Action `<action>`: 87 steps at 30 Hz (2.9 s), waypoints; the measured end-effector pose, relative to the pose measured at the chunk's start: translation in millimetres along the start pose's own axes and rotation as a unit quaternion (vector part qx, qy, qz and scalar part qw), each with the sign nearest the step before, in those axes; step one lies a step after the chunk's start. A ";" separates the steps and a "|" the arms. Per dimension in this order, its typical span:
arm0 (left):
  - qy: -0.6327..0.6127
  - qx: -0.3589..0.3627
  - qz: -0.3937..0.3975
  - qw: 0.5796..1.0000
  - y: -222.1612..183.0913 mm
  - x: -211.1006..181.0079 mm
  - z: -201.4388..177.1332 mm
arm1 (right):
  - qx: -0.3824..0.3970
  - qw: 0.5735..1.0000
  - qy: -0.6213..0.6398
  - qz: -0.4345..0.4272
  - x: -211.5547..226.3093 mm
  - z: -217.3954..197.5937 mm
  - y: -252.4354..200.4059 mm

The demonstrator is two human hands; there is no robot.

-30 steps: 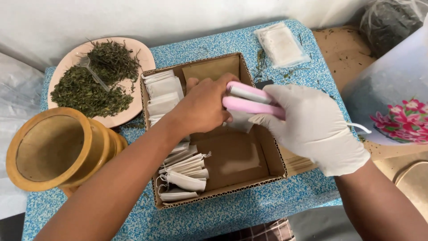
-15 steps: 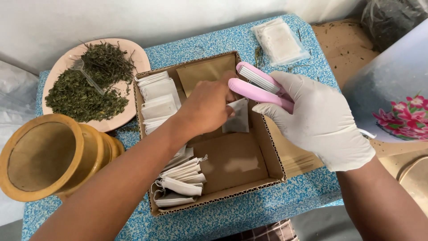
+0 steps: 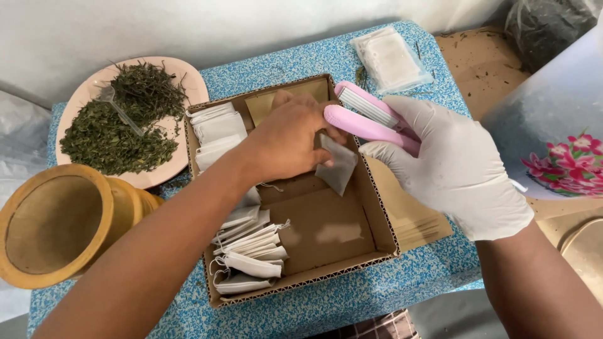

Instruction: The person is sealing individual tea bags using a handheld heat sealer and then organizing them into a cardboard box.

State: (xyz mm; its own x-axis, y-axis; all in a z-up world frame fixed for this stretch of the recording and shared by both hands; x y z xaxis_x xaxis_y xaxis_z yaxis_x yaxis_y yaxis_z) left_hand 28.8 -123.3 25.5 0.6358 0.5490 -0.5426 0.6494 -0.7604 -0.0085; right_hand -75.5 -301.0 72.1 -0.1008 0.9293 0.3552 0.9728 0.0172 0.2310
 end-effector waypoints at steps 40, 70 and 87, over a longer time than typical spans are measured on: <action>0.260 0.095 0.081 0.958 97.2 -120.1 54.2 | 0.030 0.966 -0.144 0.211 -121.0 10.0 -68.5; 0.014 0.063 -0.029 0.997 95.3 -99.4 8.3 | 0.028 0.956 0.213 0.198 -93.1 -3.4 -46.6; 0.133 -0.228 -0.040 0.964 -113.9 -29.1 -66.1 | -0.023 0.908 0.418 0.016 47.0 26.2 47.5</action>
State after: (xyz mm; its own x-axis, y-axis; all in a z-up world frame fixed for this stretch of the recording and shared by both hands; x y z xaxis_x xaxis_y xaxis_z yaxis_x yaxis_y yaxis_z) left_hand -36.0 -29.7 97.7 0.6218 0.7147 -0.3204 0.7775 -0.5140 0.3623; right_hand -28.7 -246.8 76.0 -0.2143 0.3242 0.9214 0.9703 -0.0378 0.2390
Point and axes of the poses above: each hand's wrist, its own y-axis towards the middle knuckle, its own z-axis out of the palm, x = y × z, the point moved 2 cm from there along y, towards the middle knuckle, and after that the axes turned 6 degrees about -y, right-handed, at the moved point
